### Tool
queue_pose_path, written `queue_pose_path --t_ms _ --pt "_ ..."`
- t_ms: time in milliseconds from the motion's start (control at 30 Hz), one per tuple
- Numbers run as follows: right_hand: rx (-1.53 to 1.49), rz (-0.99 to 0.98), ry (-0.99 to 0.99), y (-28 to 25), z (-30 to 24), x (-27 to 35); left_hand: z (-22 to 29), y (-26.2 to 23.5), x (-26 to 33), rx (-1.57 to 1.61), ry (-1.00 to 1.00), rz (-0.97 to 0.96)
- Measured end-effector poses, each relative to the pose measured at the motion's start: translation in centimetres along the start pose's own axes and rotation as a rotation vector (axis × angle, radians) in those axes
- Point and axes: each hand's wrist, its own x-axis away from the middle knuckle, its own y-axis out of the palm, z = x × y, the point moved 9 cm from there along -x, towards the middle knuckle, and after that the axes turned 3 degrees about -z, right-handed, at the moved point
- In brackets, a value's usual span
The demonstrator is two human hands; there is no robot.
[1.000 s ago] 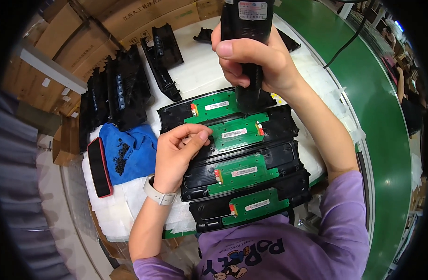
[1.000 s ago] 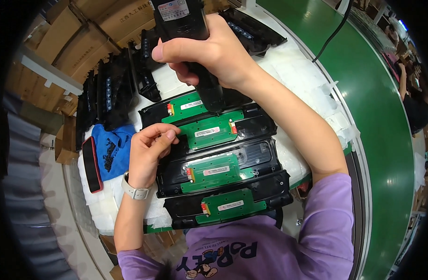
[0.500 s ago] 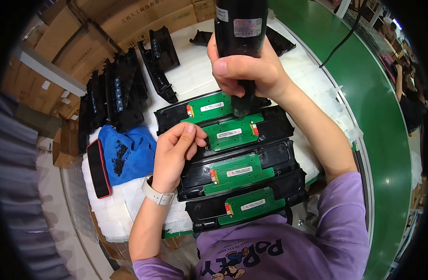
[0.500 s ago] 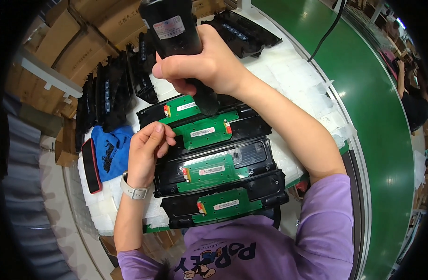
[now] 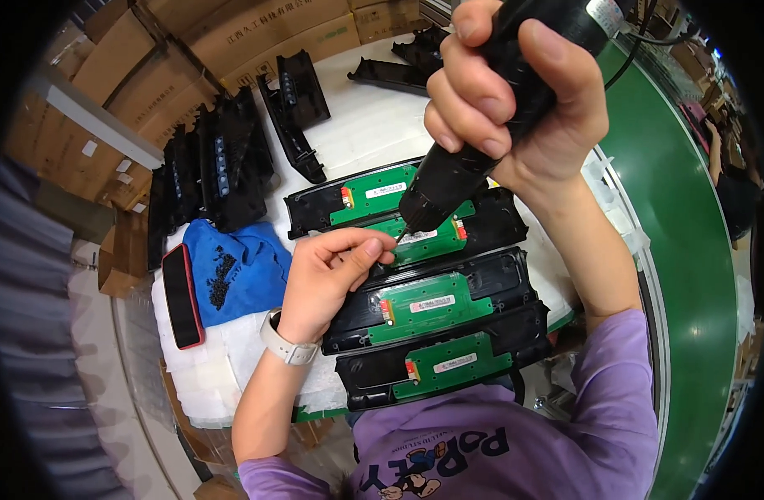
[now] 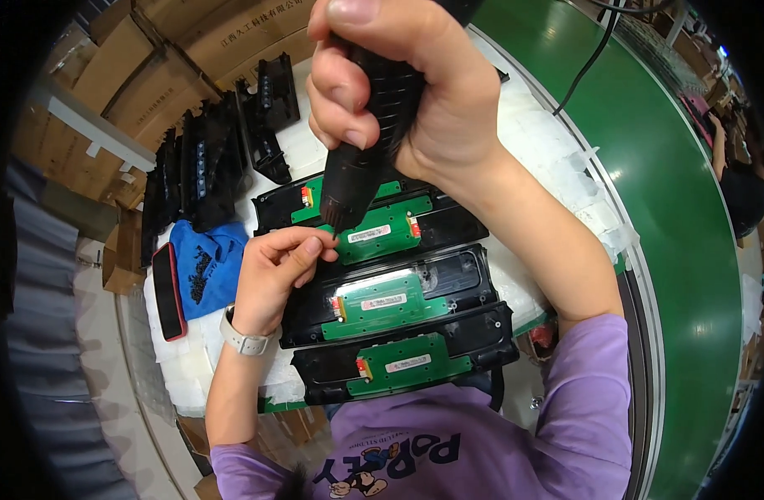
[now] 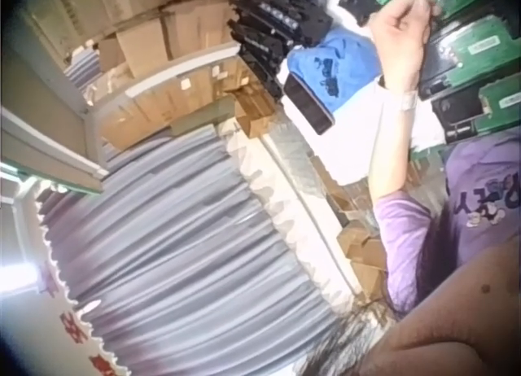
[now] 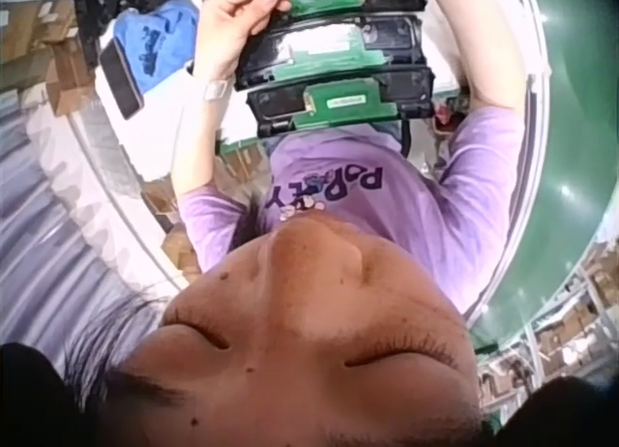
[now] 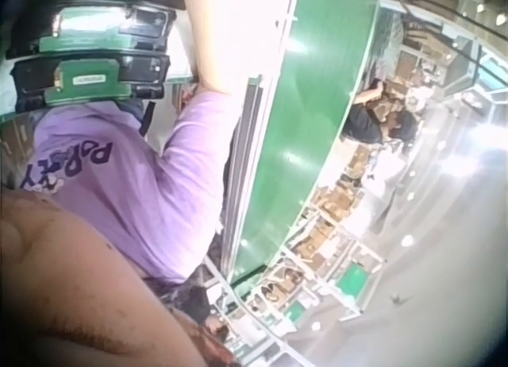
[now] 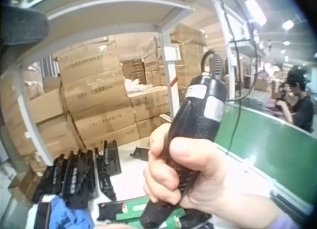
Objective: Assembling electronic circuit boards onto plastic housing components using an electric screwdriver.
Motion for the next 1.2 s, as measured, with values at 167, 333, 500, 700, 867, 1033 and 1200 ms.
queue_pose_path --t_ms 167,333,500,700,867,1033,1200 --pt "0.159 0.738 0.12 0.2 1.2 0.8 0.3 0.3 0.6 0.023 0.036 -0.032" --pt "0.249 1.214 0.287 0.6 0.8 4.1 -0.1 0.3 0.5 0.045 0.036 -0.051" --pt "0.273 1.14 0.276 -0.2 1.2 4.4 -1.6 -0.1 0.3 0.166 -0.049 -0.073" --pt "0.387 1.09 0.355 -1.7 1.0 5.4 -0.6 -2.1 -0.2 0.333 0.04 0.071" --pt "0.502 1.066 0.506 -2.1 2.1 6.2 -0.8 -3.3 0.1 0.315 -0.006 0.268" --pt "0.574 1.049 0.577 -1.9 2.2 6.1 -1.1 -3.9 0.0 0.271 0.006 0.26" --pt "0.54 1.021 0.595 -2.1 3.0 6.3 -0.7 -3.6 0.0 0.231 0.031 0.207"
